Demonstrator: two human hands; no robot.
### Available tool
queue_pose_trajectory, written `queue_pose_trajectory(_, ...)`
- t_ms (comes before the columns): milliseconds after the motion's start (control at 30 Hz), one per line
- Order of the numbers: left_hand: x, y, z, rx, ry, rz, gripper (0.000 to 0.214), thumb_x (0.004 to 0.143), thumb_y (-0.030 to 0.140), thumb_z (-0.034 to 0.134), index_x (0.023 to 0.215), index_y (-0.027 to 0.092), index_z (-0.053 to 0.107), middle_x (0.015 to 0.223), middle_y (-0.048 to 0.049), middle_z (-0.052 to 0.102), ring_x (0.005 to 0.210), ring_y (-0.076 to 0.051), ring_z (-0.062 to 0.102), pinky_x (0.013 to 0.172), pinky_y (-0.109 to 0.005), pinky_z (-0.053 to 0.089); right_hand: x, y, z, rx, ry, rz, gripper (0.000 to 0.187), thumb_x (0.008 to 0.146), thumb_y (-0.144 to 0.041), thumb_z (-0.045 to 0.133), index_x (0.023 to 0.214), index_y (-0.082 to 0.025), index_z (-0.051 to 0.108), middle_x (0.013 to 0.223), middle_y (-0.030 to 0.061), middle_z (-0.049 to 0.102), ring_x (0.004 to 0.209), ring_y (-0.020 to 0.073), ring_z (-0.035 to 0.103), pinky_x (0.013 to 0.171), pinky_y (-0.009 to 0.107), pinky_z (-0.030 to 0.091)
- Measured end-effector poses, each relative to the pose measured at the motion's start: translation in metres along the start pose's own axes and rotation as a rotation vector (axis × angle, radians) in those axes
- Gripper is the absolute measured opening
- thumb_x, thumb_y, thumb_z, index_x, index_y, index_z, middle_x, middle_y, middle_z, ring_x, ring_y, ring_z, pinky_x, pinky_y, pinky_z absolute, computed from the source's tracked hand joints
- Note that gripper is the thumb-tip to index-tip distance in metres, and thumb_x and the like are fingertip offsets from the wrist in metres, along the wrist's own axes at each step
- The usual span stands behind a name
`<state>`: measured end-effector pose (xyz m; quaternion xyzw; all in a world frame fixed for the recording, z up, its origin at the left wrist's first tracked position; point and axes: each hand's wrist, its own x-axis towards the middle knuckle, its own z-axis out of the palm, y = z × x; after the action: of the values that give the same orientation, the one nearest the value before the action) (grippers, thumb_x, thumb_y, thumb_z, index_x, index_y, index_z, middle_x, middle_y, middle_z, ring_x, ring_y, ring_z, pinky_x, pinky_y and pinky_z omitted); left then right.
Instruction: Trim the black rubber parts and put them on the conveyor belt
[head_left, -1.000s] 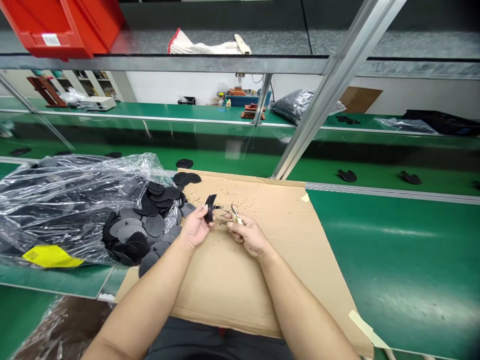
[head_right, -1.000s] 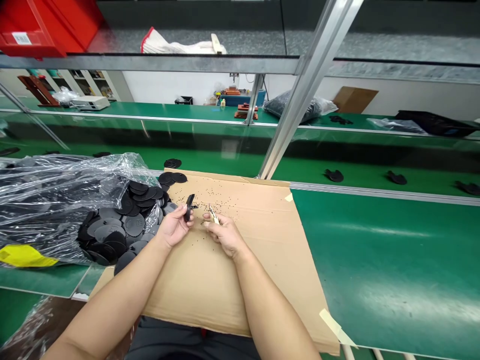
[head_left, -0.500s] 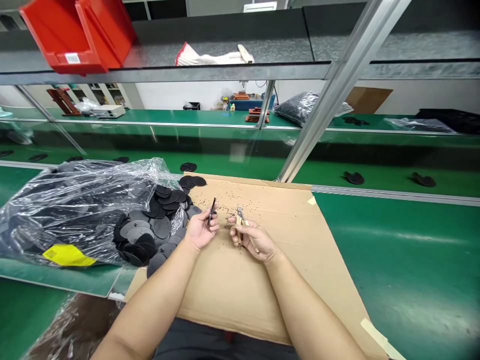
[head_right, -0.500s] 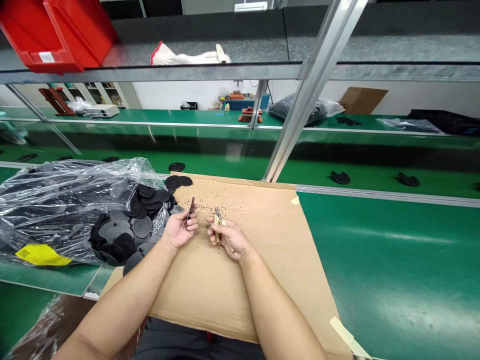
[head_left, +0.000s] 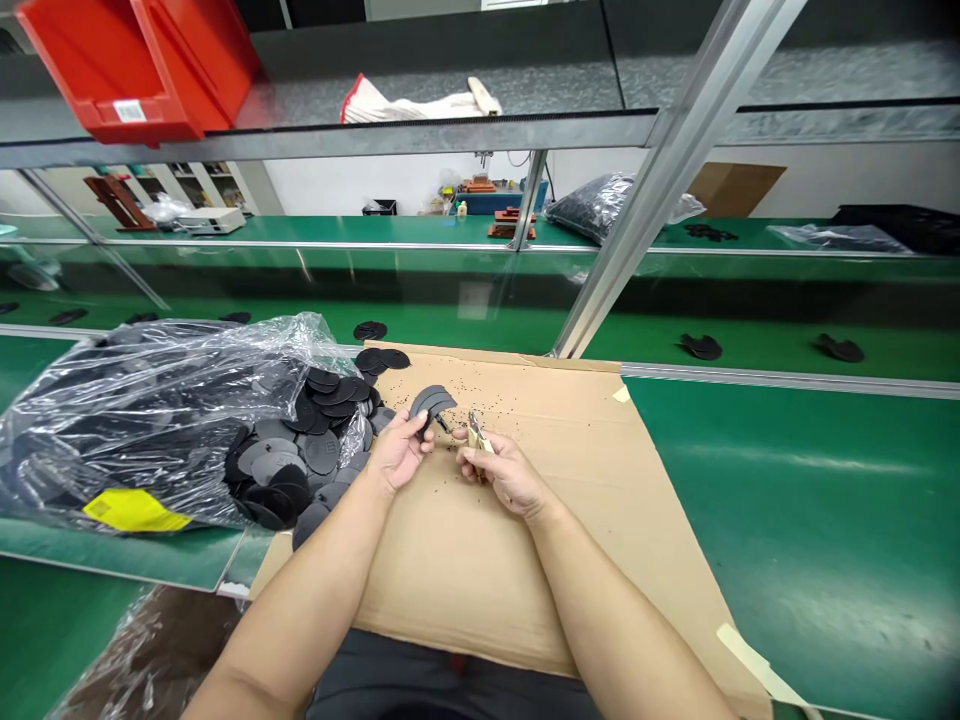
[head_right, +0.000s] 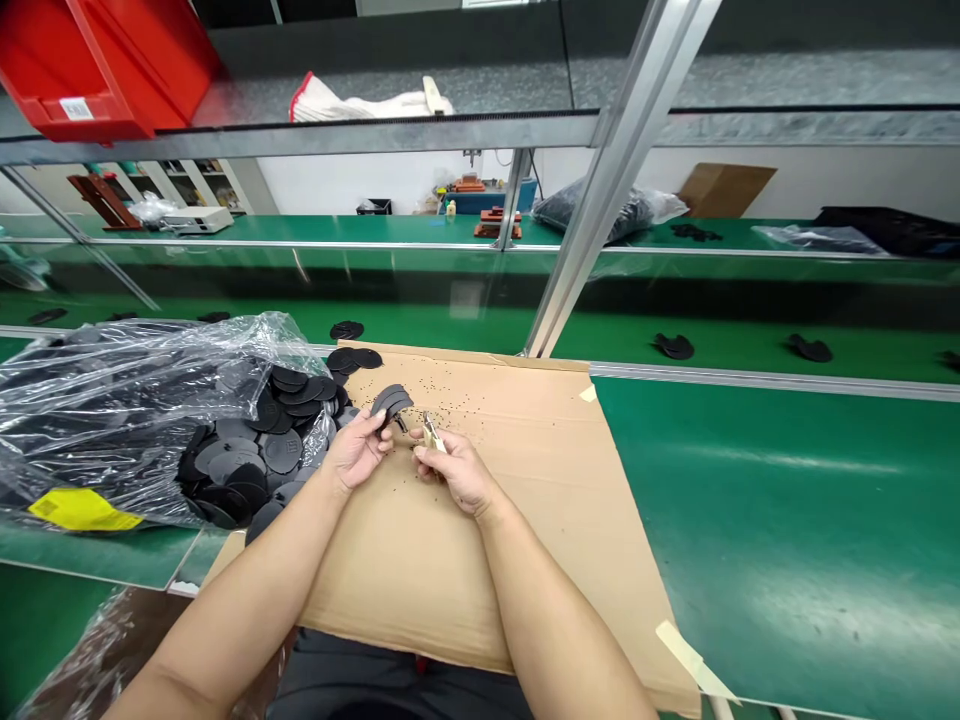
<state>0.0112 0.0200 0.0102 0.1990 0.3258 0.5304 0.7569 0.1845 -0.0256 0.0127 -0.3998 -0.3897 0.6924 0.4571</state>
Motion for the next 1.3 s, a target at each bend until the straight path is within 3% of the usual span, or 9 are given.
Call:
queue_pose_trajectory(67,0.001,0.0,0.0,-0.006,-0.001,0.022,0.031,0.067,0.014,0.076,0.083,0.017,0.05,0.067,0.0052,0.053,0.05,-0.005,0.05,0.041,-0.015,0.034,0.001,0.001,-0.001,-0.042,0.015,-0.06,0.044,0.068,-0.037,0.076,0.104,-0.016,0.063,0.071,0.0003,0.061,0.058,0.0111,0.052,0.056,0.025,0.04)
queue_pose_trajectory(167,-0.001,0.002,0.003,0.006,0.026,0.016,0.027,0.071,0.015,0.074,0.089,0.016,0.054,0.074,0.0012,0.06,0.058,-0.009,0.057,0.05,-0.019,0.044,0.003,0.002,-0.003,-0.238,0.076,-0.236,0.039,0.075,-0.037,0.068,0.107,-0.017,0.062,0.073,0.0004,0.06,0.061,0.0125,0.052,0.062,0.028,0.042)
queue_pose_trajectory(267,-0.005,0.007,0.005,-0.007,0.018,-0.063,0.023,0.077,0.014,0.067,0.097,0.018,0.055,0.076,-0.0007,0.06,0.066,-0.013,0.061,0.052,-0.021,0.047,0.002,0.004,-0.003,-0.673,0.188,-0.469,0.034,0.08,-0.033,0.061,0.111,-0.018,0.063,0.082,0.0036,0.062,0.073,0.0168,0.055,0.073,0.032,0.045)
queue_pose_trajectory(367,-0.007,0.01,0.004,-0.033,-0.055,-0.139,0.019,0.081,0.014,0.061,0.099,0.017,0.058,0.07,0.0006,0.054,0.052,-0.007,0.052,0.037,-0.013,0.031,-0.001,0.006,0.0,-1.087,0.178,-0.604,0.034,0.082,-0.028,0.055,0.114,-0.017,0.063,0.093,0.0082,0.065,0.086,0.0207,0.058,0.083,0.033,0.045)
queue_pose_trajectory(533,-0.007,0.009,-0.001,0.003,-0.159,-0.208,0.008,0.084,0.015,0.055,0.09,0.014,0.059,0.065,0.0015,0.05,0.037,-0.002,0.032,0.032,-0.013,0.021,-0.005,0.008,0.005,-1.355,0.115,-0.596,0.039,0.085,-0.028,0.051,0.121,-0.016,0.058,0.098,0.0106,0.066,0.089,0.0214,0.06,0.086,0.032,0.046)
queue_pose_trajectory(1000,-0.006,0.003,0.0,0.105,-0.145,-0.223,0.012,0.079,0.019,0.063,0.09,0.015,0.059,0.064,0.0026,0.052,0.035,-0.001,0.031,0.032,-0.013,0.019,-0.007,0.007,0.008,-1.448,0.046,-0.527,0.037,0.086,-0.027,0.051,0.122,-0.02,0.057,0.098,0.0082,0.066,0.088,0.0199,0.061,0.084,0.029,0.045)
queue_pose_trajectory(1300,-0.002,-0.001,-0.003,0.141,-0.087,-0.171,0.017,0.076,0.019,0.066,0.091,0.014,0.058,0.063,0.0026,0.052,0.034,-0.002,0.033,0.031,-0.013,0.019,-0.009,0.001,0.015,-1.6,0.087,-0.419,0.035,0.081,-0.021,0.052,0.116,-0.022,0.059,0.093,0.0072,0.066,0.084,0.0211,0.06,0.078,0.029,0.043)
